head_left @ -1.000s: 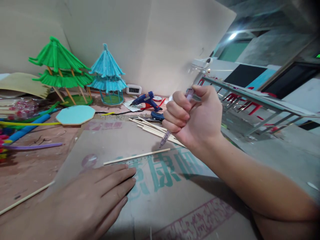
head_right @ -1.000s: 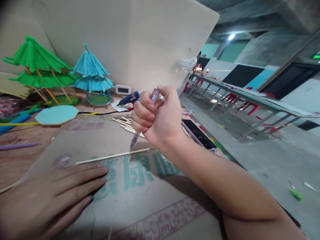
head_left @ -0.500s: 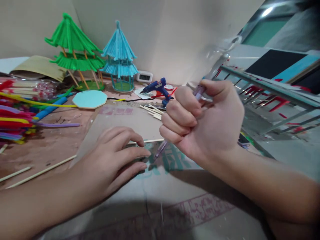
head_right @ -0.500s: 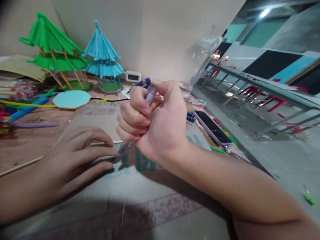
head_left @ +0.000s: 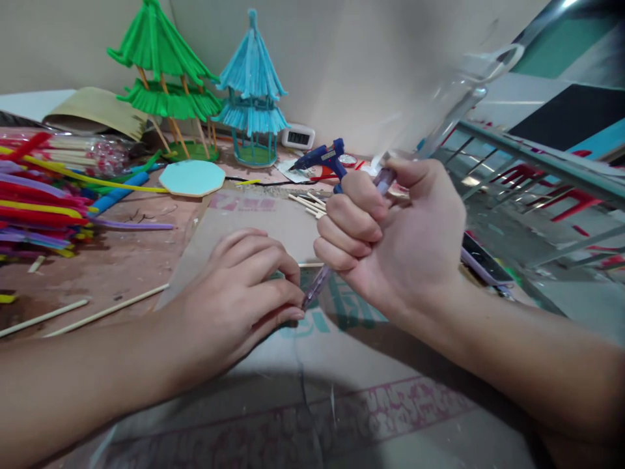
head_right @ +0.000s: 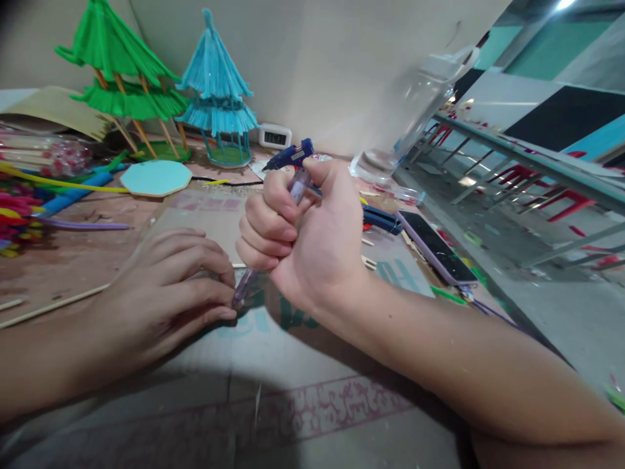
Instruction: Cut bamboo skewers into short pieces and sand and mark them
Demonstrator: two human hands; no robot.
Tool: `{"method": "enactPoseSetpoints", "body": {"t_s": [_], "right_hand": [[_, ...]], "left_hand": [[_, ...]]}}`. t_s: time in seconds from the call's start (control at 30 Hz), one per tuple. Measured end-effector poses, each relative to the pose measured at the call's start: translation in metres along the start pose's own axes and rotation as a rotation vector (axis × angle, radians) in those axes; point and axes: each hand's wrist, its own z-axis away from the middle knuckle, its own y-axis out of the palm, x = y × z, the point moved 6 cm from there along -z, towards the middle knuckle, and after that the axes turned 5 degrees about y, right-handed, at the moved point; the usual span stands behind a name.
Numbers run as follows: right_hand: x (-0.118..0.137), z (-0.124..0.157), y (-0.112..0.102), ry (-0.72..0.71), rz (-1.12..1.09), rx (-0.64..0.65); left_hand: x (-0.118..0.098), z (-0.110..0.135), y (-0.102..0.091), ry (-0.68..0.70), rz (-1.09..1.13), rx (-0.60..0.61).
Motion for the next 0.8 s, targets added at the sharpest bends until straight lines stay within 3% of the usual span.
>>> {"method": "enactPoseSetpoints", "body": {"t_s": [0.27,0.53,0.8], "right_hand": [[0.006,0.003,0.005,-0.066,0.301,-0.048],[0.008,0.003,0.012,-0.075,0.239,-0.012],[-0.001,0.002,0.012,0.098,-0.023,-0.119]], "left_hand": [[-0.001,0.0,0.0,-0.003,-0.005,0.001],[-0.001,0.0,0.0,0.006,-0.013,-0.004],[0.0,-0.001,0.001,0.005,-0.016,0.003]]}}
